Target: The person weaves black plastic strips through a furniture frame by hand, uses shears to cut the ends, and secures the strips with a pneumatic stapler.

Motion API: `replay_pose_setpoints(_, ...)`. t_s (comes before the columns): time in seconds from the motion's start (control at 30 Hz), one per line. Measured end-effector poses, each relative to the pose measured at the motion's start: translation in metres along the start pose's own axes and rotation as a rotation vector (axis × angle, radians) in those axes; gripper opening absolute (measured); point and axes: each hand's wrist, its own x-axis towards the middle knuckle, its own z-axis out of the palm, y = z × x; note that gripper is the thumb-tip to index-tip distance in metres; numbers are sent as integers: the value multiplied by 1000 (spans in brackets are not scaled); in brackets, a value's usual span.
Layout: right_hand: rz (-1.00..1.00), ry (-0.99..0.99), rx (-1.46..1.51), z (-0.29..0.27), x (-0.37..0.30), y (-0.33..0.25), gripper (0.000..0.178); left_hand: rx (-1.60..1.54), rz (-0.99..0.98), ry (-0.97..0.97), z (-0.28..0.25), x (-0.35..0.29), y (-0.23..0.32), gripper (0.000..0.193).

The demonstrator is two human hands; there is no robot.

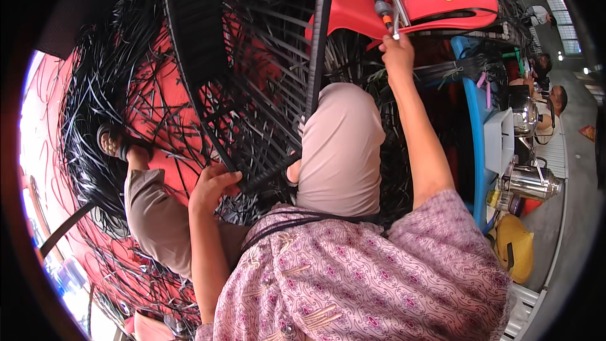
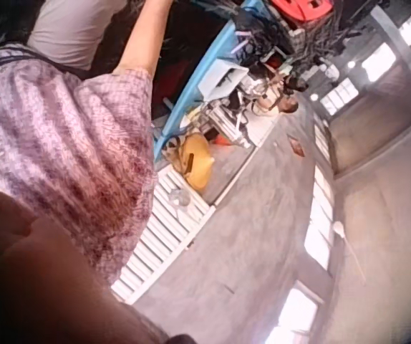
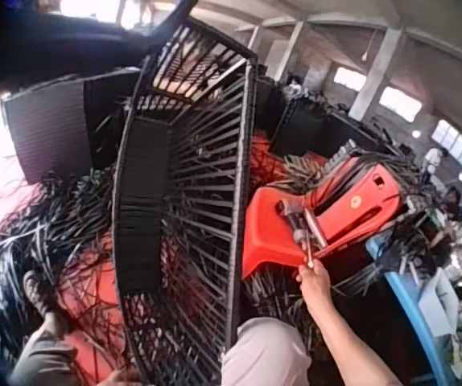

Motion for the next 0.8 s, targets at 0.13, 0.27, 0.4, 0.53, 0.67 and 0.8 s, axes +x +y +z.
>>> replay_pose_setpoints(0.13, -158, -8, -698, 26, 77, 61, 31, -23, -17, 39, 4, 1, 0, 24)
replay_pose_setpoints(0.27, -66, -71, -876, 73, 127, 52, 35, -50, -38, 76, 3, -1, 2, 24)
replay_pose_setpoints(0.4, 34, -142, -857, 74, 142, 24, 35, -60, -49, 88, 3, -1, -5, 23)
replay_pose_setpoints(0.53, -185, 98, -938, 69, 136, 25, 39, -100, -46, 89, 9, 2, -6, 19)
replay_pose_setpoints(0.67, -427, 158, -722, 24, 121, 31, 44, -110, -39, 88, 5, 3, -8, 16)
replay_pose_setpoints(0.8, -542, 388, -672, -54, 104, 26, 44, -121, -27, 90, 6, 2, -5, 16)
